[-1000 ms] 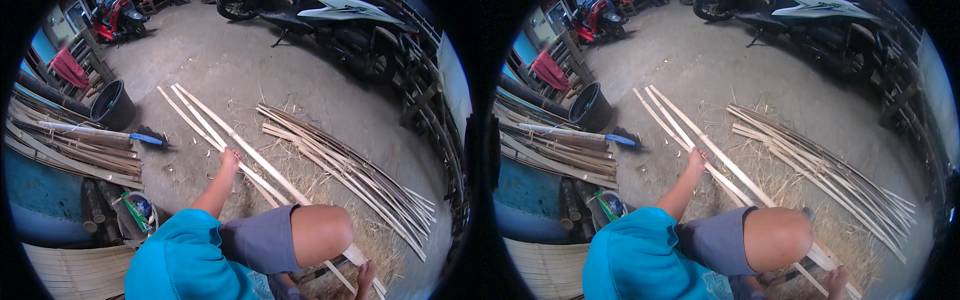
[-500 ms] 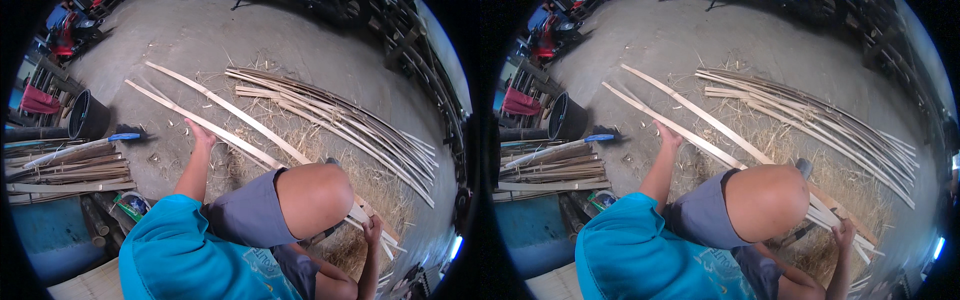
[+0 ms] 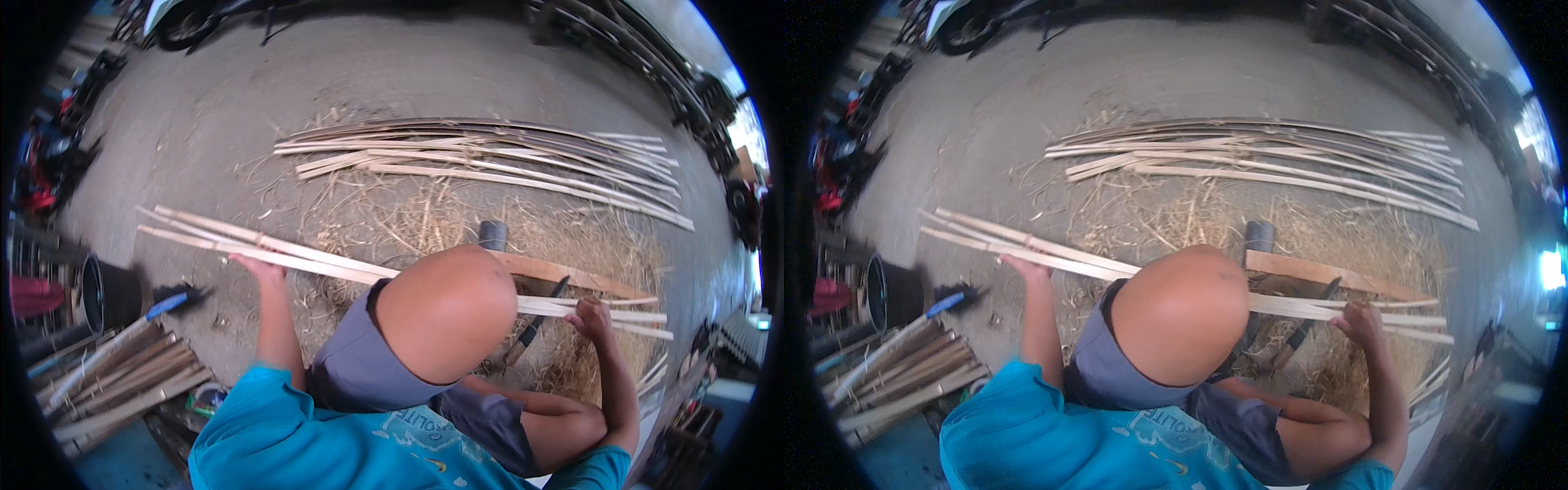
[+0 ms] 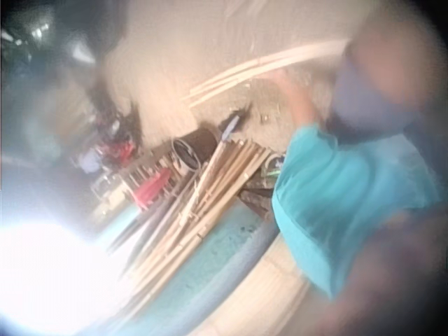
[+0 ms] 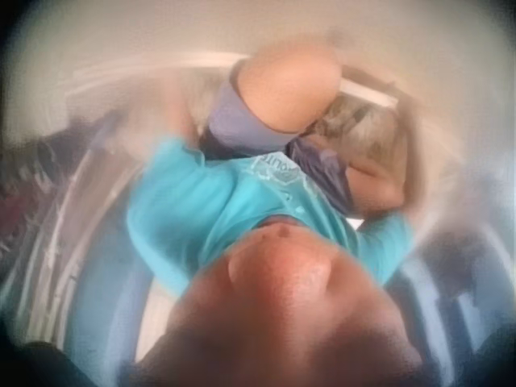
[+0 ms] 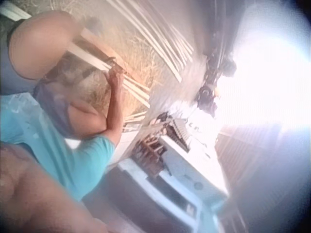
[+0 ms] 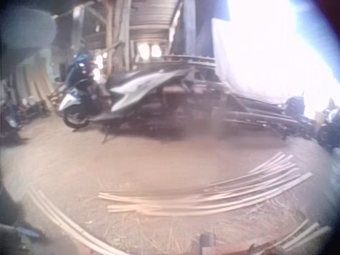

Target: The person sits on the floor and uses a knife to shave thin strips from bamboo pieces. They repeatedly scrape the surface of each strip to smooth it, then place the finished pieces aside.

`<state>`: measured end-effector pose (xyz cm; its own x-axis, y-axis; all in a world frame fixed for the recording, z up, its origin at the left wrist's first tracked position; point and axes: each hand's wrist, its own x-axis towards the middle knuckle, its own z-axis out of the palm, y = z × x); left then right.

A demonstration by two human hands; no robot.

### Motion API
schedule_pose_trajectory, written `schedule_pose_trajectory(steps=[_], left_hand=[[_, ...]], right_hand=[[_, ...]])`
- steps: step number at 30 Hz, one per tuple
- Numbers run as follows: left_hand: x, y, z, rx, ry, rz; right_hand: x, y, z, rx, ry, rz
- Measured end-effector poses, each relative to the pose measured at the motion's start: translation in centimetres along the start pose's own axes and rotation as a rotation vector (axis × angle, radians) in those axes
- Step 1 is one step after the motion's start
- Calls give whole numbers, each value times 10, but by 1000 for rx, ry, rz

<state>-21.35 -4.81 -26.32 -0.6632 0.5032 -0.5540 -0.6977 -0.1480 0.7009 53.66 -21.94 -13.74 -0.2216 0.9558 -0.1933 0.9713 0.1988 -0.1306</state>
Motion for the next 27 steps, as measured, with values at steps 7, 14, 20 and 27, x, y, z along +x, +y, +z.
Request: schedule_pose_trajectory(steps=[7,14,20,27], left_hand=[[41,6,-14,-18,-93,-109],[31,18,5,-31,-188,-67],[42,56,37,-21,-194,-53],[-18,69,71,192,-145,63]], right_hand=[[4,-5,-5,26,21,-25],[-1,-5,-23,-65,-107,39],[11,-18,-35,56,-164,44],[14,1,17,57,-380,74]])
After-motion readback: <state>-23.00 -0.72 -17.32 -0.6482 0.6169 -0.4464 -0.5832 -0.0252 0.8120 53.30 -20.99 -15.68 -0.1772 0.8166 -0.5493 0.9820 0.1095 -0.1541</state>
